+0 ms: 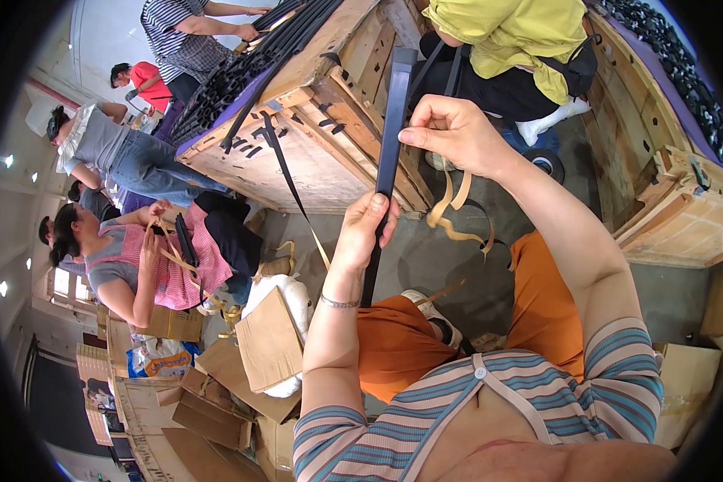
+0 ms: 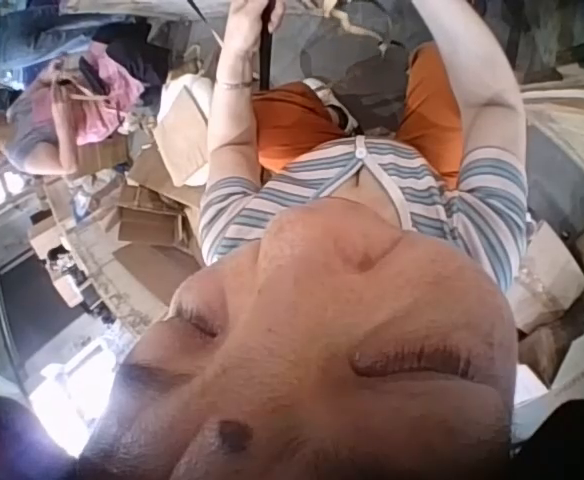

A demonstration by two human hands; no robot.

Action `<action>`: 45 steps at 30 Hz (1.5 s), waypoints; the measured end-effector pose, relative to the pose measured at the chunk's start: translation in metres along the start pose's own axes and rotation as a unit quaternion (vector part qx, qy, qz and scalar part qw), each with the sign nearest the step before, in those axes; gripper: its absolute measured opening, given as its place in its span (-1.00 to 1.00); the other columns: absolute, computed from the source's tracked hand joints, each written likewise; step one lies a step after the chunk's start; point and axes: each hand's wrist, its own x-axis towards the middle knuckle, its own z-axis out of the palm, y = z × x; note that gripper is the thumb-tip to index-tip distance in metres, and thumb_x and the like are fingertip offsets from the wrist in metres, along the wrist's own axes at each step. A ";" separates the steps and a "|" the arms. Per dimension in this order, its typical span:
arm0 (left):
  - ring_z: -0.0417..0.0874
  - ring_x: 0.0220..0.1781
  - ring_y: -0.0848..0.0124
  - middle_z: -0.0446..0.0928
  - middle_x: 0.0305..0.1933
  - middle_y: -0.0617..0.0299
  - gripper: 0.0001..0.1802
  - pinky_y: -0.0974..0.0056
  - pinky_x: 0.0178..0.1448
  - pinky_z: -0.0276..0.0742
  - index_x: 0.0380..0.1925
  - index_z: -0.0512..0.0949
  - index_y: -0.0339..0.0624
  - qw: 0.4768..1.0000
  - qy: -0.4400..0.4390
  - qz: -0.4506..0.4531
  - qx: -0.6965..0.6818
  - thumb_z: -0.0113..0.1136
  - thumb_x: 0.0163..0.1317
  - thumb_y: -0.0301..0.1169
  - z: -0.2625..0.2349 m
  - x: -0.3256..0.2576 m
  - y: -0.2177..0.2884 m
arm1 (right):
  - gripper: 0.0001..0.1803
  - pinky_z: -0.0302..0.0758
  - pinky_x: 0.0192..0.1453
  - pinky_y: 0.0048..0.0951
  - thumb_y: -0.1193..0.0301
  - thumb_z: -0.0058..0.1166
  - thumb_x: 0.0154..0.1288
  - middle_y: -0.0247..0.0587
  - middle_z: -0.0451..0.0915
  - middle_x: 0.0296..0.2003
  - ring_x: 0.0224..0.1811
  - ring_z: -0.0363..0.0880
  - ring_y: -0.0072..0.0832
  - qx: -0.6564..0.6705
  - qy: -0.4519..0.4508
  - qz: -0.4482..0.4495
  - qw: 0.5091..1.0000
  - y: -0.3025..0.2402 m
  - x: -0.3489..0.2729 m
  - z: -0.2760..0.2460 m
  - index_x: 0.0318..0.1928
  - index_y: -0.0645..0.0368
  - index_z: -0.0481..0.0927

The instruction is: Wrapping black adhesive tape around a plastic rod for manufacturing assembly.

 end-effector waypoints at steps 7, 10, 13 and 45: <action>0.18 -0.79 0.57 0.25 -0.79 0.31 -0.60 0.50 -0.69 0.08 -0.49 0.38 -0.23 0.998 0.006 0.027 0.053 -0.17 0.33 -0.12 0.007 0.004 0.000 | -0.79 0.31 -0.48 -0.71 0.47 0.12 0.17 -0.46 0.42 -0.54 -0.53 0.37 -0.79 0.029 0.034 0.017 0.999 -0.007 -0.002 0.003 -0.51 0.16 0.37; 0.17 -0.80 0.58 0.25 -0.79 0.31 -0.60 0.50 -0.71 0.08 -0.51 0.37 -0.22 0.997 0.002 0.027 0.069 -0.17 0.34 -0.12 0.009 0.007 -0.002 | -0.79 0.28 -0.52 -0.71 0.48 0.12 0.15 -0.46 0.41 -0.58 -0.57 0.36 -0.78 0.042 0.049 0.004 0.998 -0.013 -0.002 0.004 -0.53 0.16 0.36; 0.16 -0.82 0.57 0.24 -0.80 0.30 -0.60 0.50 -0.72 0.08 -0.51 0.37 -0.22 0.997 0.005 0.039 0.063 -0.17 0.33 -0.12 0.017 0.011 0.000 | -0.79 0.27 -0.53 -0.71 0.50 0.11 0.14 -0.46 0.41 -0.60 -0.59 0.35 -0.78 0.048 0.072 0.000 0.996 -0.014 0.001 0.003 -0.56 0.16 0.36; 0.36 -0.65 0.58 0.43 -0.66 0.24 -0.63 0.51 -0.51 0.28 -0.46 0.41 -0.21 0.988 0.103 0.119 0.004 -0.17 0.35 -0.16 -0.013 0.002 0.024 | -0.76 0.15 -0.58 -0.65 0.32 0.17 0.13 -0.48 0.38 -0.71 -0.63 0.21 -0.80 -0.108 0.098 0.019 0.989 -0.026 -0.004 0.008 -0.50 0.25 0.52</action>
